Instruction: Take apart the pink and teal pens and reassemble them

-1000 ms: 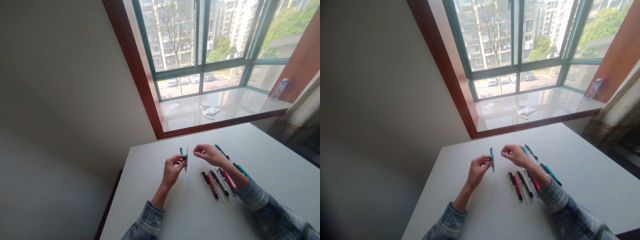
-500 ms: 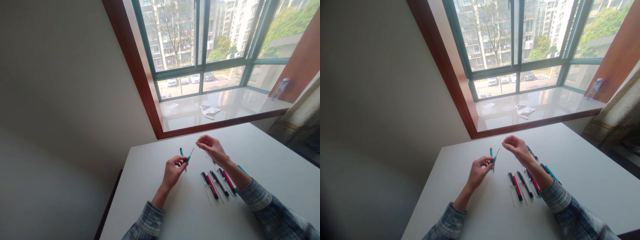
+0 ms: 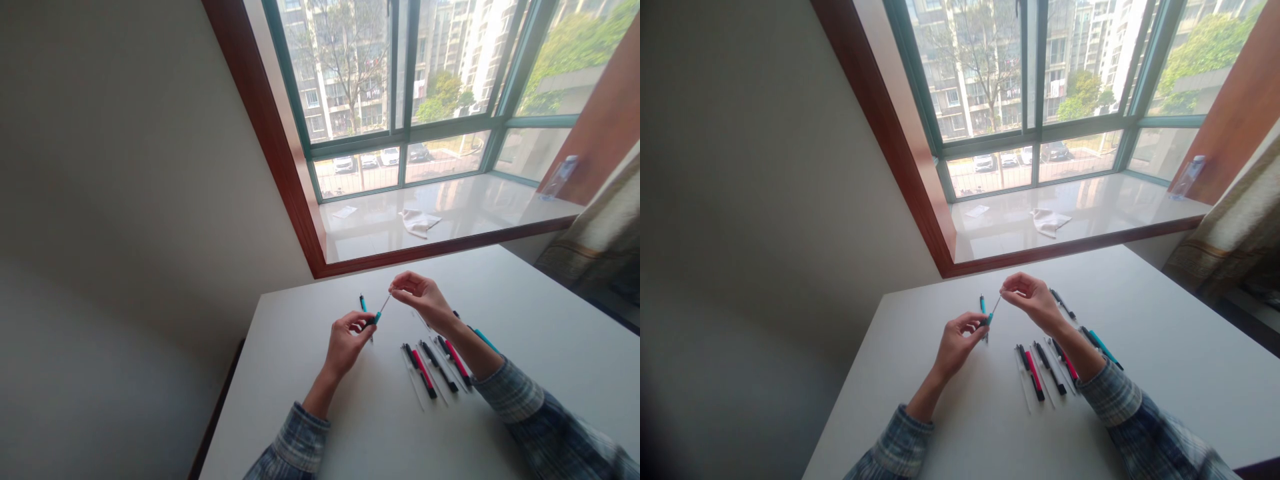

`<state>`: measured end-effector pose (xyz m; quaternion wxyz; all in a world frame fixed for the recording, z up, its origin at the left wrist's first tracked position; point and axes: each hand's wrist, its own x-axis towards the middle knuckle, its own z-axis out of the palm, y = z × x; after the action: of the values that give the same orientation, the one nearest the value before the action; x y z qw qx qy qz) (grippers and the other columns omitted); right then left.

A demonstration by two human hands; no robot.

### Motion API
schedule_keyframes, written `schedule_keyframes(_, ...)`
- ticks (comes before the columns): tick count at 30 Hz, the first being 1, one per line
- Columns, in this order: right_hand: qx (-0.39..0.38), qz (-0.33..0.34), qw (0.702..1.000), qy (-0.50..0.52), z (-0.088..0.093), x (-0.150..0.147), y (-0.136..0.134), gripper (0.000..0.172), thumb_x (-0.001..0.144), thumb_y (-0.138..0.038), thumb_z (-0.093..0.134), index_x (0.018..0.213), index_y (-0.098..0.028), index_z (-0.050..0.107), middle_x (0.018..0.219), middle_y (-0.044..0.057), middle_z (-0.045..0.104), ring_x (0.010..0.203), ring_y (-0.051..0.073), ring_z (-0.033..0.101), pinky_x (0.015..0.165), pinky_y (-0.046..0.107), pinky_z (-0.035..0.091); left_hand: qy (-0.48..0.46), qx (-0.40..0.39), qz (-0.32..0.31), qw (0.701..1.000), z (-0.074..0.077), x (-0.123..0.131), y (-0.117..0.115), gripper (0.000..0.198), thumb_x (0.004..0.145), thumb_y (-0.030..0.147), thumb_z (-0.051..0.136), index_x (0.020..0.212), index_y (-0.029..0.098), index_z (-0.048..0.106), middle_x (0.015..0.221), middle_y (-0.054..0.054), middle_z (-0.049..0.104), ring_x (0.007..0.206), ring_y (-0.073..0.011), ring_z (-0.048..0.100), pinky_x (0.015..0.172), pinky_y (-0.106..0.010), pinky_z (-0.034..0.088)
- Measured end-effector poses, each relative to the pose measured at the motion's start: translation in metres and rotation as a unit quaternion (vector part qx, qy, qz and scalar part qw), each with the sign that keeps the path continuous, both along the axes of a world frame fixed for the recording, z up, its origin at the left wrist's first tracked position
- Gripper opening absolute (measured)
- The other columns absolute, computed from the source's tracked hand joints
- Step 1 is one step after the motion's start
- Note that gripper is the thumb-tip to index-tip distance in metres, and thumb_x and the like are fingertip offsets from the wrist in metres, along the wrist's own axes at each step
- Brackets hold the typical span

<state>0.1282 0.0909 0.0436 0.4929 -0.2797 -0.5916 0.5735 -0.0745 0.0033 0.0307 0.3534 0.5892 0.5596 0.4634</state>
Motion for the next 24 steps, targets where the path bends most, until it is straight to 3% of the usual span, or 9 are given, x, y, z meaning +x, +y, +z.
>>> schedule_keyframes(6, 0.006, 0.011, 0.999, -0.031, 0.004, -0.001, -0.003, 0.033, 0.077, -0.047, 0.081, 0.093, -0.022, 0.067, 0.094, 0.005, 0.073, 0.094, 0.022, 0.068, 0.085, 0.036, 0.054, 0.003, 0.004, 0.003, 1.0, -0.001, -0.001, 0.001, 0.02, 0.081, 0.03, 0.075, 0.097, 0.02, 0.082, 0.097, -0.008, 0.079, 0.078, -0.02, 0.066, 0.074, -0.033, 0.053)
schedule_keyframes(12, 0.035, 0.098, 0.988, -0.115, -0.003, -0.003, -0.002, 0.036, 0.081, -0.043, 0.079, 0.108, -0.022, 0.069, 0.105, 0.007, 0.073, 0.099, 0.022, 0.067, 0.081, 0.035, 0.054, 0.005, 0.011, -0.004, 1.0, -0.002, -0.002, 0.002, 0.021, 0.082, 0.031, 0.077, 0.099, 0.021, 0.082, 0.095, -0.007, 0.079, 0.077, -0.0188, 0.066, 0.073, -0.031, 0.053)
schedule_keyframes(15, 0.061, 0.122, 0.978, -0.156, -0.01, -0.009, -0.005, 0.03, 0.082, -0.04, 0.078, 0.105, -0.023, 0.071, 0.11, 0.006, 0.072, 0.1, 0.022, 0.066, 0.081, 0.033, 0.053, -0.001, 0.012, -0.006, 1.0, -0.002, -0.001, 0.002, 0.023, 0.082, 0.035, 0.078, 0.1, 0.02, 0.082, 0.094, -0.008, 0.079, 0.076, -0.0191, 0.066, 0.073, -0.031, 0.053)
schedule_keyframes(24, 0.113, 0.074, 0.972, -0.194, -0.014, -0.018, -0.015, 0.016, 0.084, -0.034, 0.075, 0.095, -0.023, 0.072, 0.098, 0.004, 0.074, 0.093, 0.021, 0.067, 0.076, 0.032, 0.053, 0.0, 0.008, -0.025, 1.0, 0.001, 0.002, 0.001, 0.03, 0.083, 0.043, 0.077, 0.1, 0.018, 0.081, 0.096, -0.009, 0.08, 0.077, -0.0201, 0.066, 0.073, -0.031, 0.051)
